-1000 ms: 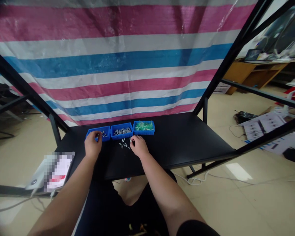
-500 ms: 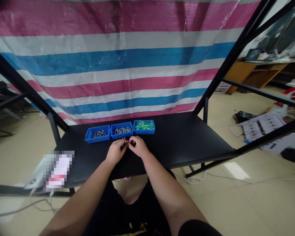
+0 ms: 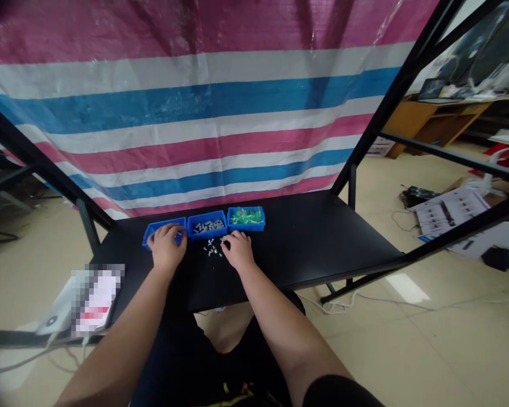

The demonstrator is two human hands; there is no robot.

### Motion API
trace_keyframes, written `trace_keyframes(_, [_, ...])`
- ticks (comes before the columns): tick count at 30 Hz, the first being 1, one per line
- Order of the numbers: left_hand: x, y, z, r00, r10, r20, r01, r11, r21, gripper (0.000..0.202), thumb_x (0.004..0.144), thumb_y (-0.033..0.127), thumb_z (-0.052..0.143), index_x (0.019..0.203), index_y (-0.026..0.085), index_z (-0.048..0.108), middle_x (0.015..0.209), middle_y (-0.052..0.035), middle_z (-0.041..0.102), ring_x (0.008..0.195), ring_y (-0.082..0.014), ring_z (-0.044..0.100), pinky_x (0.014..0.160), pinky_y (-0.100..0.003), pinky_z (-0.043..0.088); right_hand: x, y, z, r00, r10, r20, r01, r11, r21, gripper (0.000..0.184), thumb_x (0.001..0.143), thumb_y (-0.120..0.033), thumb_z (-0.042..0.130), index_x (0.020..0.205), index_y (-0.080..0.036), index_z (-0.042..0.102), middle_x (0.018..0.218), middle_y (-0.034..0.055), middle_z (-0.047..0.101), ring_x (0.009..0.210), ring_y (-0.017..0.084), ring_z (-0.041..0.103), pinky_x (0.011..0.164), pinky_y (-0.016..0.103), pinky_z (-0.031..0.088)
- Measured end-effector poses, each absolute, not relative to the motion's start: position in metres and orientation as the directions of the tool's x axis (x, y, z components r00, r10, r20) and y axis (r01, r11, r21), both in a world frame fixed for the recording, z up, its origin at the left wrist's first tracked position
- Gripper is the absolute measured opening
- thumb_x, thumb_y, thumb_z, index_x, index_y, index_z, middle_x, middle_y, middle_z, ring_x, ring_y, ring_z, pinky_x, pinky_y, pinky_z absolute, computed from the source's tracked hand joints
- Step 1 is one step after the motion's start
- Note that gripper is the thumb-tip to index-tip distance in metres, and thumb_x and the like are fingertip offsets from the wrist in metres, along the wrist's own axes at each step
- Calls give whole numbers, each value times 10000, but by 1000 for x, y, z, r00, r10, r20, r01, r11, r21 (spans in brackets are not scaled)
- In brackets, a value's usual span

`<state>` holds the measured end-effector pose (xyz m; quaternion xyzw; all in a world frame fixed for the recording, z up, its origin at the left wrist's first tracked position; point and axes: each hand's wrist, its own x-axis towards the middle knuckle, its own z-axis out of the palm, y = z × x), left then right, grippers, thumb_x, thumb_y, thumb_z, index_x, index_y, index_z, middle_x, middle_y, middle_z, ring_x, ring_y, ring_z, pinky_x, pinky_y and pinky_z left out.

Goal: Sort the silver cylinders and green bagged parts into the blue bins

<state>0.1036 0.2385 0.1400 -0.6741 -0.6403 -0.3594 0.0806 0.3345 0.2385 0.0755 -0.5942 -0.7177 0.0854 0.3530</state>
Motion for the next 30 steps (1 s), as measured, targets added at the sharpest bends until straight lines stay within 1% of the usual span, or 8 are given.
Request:
trace_keyframes(5, [142, 226, 120, 310, 789, 531, 743, -549, 382, 269, 917, 209, 563, 1162, 242, 670, 1154, -79, 685, 1124, -255, 607, 1009, -406, 478, 339, 238, 80, -131, 862, 489, 582, 466, -666, 67, 908, -229, 668, 940, -240, 725, 963, 38, 699, 950, 215, 624, 881, 360, 476])
trace_keyframes(7, [159, 224, 111, 377, 780, 499, 676, -601, 427, 324, 902, 184, 592, 1215, 242, 648, 1179, -66, 694, 1120, -238, 622, 1009, -382, 502, 341, 237, 82, -167, 845, 509, 475, 521, -709, 64, 921, -237, 651, 924, -229, 715, 921, 35, 703, 904, 201, 643, 833, 335, 501])
trace_keyframes(10, [176, 225, 102, 341, 806, 485, 661, -572, 486, 293, 895, 136, 585, 1158, 231, 673, 1107, -56, 728, 1026, -222, 673, 923, -355, 551, 343, 237, 82, -183, 834, 520, 414, 545, -729, 108, 929, -249, 632, 851, -224, 703, 863, 34, 696, 844, 196, 650, 802, 335, 519])
trace_keyframes(16, [145, 246, 112, 104, 839, 534, 756, -416, 506, 178, 943, 282, 591, 1031, 215, 730, 1015, -65, 771, 943, -233, 720, 874, -351, 560, 342, 239, 79, 1, 835, 550, 611, 435, -662, 173, 883, -155, 606, 997, -220, 720, 1011, 72, 662, 1001, 240, 610, 951, 399, 504])
trace_keyframes(20, [99, 261, 125, -53, 840, 540, 860, -237, 452, 286, 936, 368, 594, 1138, 206, 716, 1090, -102, 757, 986, -283, 710, 883, -401, 545, 337, 238, 78, -99, 864, 494, 730, 400, -554, 325, 858, -141, 615, 1148, -251, 709, 1127, 75, 632, 1063, 251, 577, 995, 415, 474])
trace_keyframes(22, [87, 260, 130, -25, 811, 585, 881, -259, 395, 291, 931, 333, 583, 1165, 202, 697, 1137, -112, 737, 1053, -294, 684, 929, -420, 522, 335, 236, 78, -138, 879, 456, 776, 382, -502, 352, 866, -157, 623, 1190, -271, 703, 1163, 74, 621, 1079, 257, 562, 996, 426, 458])
trace_keyframes(26, [94, 242, 129, 121, 754, 646, 859, -405, 312, 189, 911, 218, 557, 1044, 215, 692, 1061, -89, 717, 1033, -278, 646, 963, -443, 494, 332, 235, 80, -155, 900, 408, 825, 345, -448, 267, 913, -168, 594, 1124, -267, 724, 1116, 75, 644, 1059, 258, 549, 943, 417, 447])
trace_keyframes(30, [125, 222, 112, 263, 745, 613, 761, -551, 343, 188, 924, 178, 538, 1049, 219, 672, 1029, -76, 701, 1001, -245, 626, 942, -414, 517, 333, 236, 80, -193, 905, 379, 821, 360, -442, 173, 940, -184, 597, 1023, -254, 730, 1053, 62, 660, 1029, 239, 562, 930, 395, 437])
